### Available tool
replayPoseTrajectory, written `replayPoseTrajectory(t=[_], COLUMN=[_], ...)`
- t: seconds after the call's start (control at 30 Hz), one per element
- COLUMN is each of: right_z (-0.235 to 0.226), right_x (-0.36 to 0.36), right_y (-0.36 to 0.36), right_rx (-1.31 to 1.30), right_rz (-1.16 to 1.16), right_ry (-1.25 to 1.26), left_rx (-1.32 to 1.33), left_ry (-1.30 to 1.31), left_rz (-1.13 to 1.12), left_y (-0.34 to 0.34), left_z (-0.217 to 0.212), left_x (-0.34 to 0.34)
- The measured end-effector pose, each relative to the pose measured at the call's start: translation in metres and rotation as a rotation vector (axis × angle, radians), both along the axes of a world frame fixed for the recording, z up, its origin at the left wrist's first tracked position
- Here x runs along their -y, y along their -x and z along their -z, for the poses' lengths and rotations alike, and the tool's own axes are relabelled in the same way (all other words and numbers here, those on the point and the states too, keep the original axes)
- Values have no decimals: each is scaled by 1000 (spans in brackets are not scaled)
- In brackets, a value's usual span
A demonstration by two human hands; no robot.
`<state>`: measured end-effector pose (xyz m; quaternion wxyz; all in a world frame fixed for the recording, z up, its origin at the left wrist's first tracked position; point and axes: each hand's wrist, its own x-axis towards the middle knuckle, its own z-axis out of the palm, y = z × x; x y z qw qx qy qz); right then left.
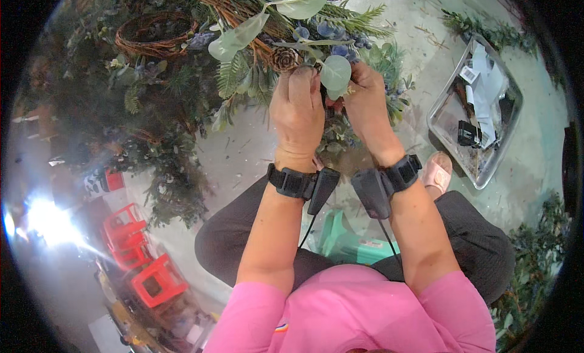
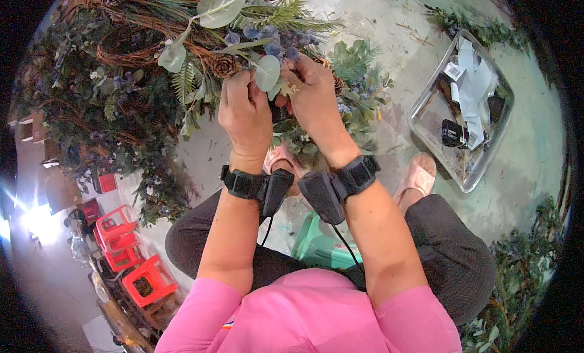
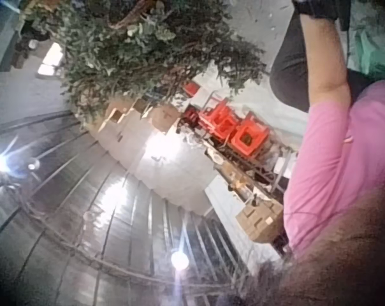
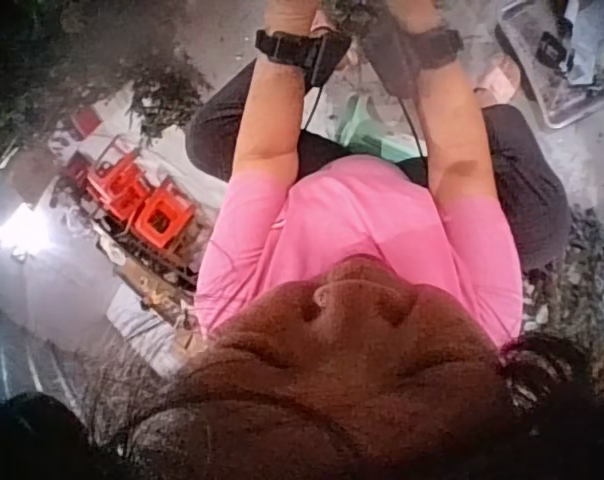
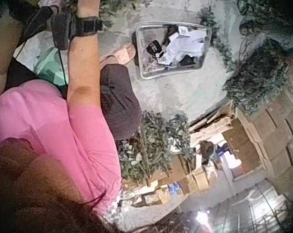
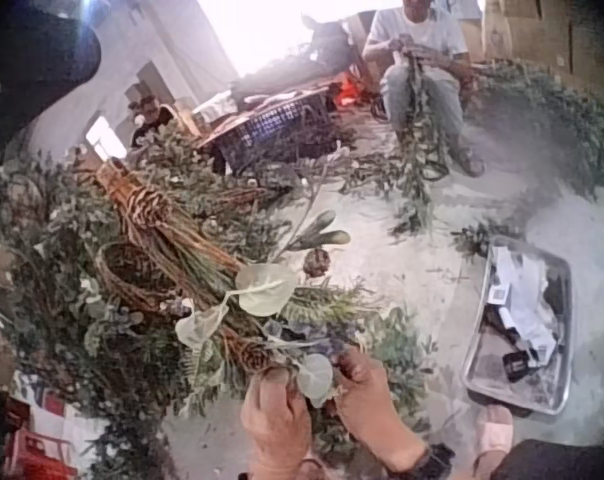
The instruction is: The recorder is assembling and decorating artificial foliage wreaths, attaching leaves, pinecones, and berries to a vine base.
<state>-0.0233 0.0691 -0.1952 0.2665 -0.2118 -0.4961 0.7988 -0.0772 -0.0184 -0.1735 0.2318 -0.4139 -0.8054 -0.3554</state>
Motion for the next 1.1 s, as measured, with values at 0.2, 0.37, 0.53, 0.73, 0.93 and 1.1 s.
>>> replayPoseTrajectory(t=[0.2,0.37,0.53,0.73,0.93,1.1], right_z=[-6,1,1,1,4,-1], right_x=[0,0,3,3,1,1], right_y=[-4,-3,-3,-1,1,3], right_rx=[117,21,58,-9,-38,-71], right_rz=[-54,-18,-42,-52,-46,-35], right_ry=[23,-14,-19,36,61,111], left_rx=[154,313,374,201,-41,-73], left_ry=[-79,-83,-47,-17,141,110], left_rz=[-4,-22,-66,-30,0,3], left_y=[-5,-12,-8,-5,0,7], left_z=[7,-2,-2,4,5,7], left_x=[6,10,12,11,8,4])
